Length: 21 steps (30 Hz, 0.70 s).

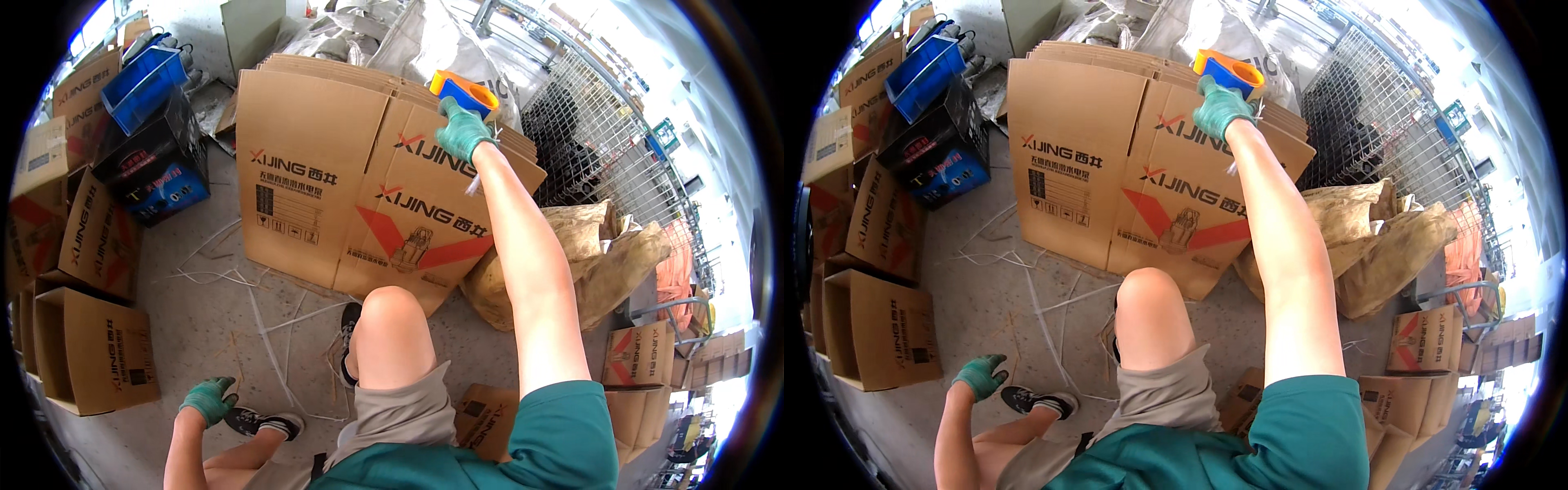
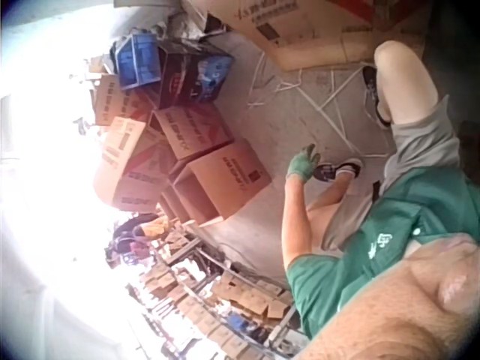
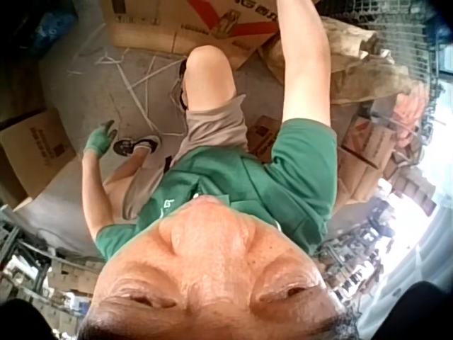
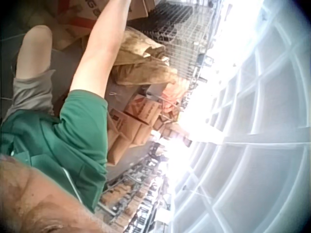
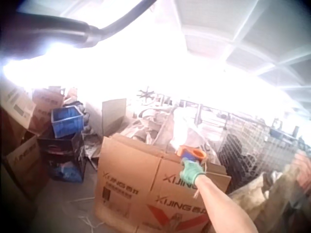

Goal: The person sits on the floor and repeatedly assembles and seals cardboard boxes using a handheld tape dispenser. They fold the flaps of each box and apply tape to secure them before moving to the next one. The person then walks to a nearby table and places a sealed box into a larger container.

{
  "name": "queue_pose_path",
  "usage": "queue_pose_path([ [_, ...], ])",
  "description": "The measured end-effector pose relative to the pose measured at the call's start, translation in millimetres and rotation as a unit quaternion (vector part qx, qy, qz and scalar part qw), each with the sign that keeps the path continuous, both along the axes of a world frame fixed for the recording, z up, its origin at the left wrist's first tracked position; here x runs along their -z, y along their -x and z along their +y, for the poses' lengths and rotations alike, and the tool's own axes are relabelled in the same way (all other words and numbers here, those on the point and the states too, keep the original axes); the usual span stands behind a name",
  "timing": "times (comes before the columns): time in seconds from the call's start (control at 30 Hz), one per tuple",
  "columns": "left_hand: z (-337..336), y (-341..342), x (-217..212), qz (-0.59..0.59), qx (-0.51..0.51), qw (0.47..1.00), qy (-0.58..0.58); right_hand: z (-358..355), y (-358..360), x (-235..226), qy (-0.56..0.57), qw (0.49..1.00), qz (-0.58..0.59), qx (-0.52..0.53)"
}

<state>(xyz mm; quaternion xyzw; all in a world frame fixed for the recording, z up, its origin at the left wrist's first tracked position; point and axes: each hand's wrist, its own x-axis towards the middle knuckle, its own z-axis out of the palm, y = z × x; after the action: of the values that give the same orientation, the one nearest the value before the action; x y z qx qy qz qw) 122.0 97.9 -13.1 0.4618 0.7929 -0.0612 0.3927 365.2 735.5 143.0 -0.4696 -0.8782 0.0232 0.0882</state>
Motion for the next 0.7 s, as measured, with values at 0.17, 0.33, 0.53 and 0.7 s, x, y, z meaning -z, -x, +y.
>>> queue_pose_path([
  [0.17, -9, -4, 0, -0.001, 0.007, 1.0, -0.031, -51, -12, -34, 0.084, 0.995, -0.012, -0.049],
  [0.33, 32, -15, -41, 0.025, -0.022, 0.99, -0.136, -136, -50, -56, 0.049, 0.983, 0.003, -0.176],
  [0.53, 195, -81, -190, 0.207, 0.167, 0.745, -0.611, -257, -85, -45, -0.028, 0.944, 0.095, -0.314],
  [0.7, 267, -108, -208, 0.145, 0.26, 0.873, -0.387, -300, -81, -58, -0.016, 0.943, 0.146, -0.299],
])
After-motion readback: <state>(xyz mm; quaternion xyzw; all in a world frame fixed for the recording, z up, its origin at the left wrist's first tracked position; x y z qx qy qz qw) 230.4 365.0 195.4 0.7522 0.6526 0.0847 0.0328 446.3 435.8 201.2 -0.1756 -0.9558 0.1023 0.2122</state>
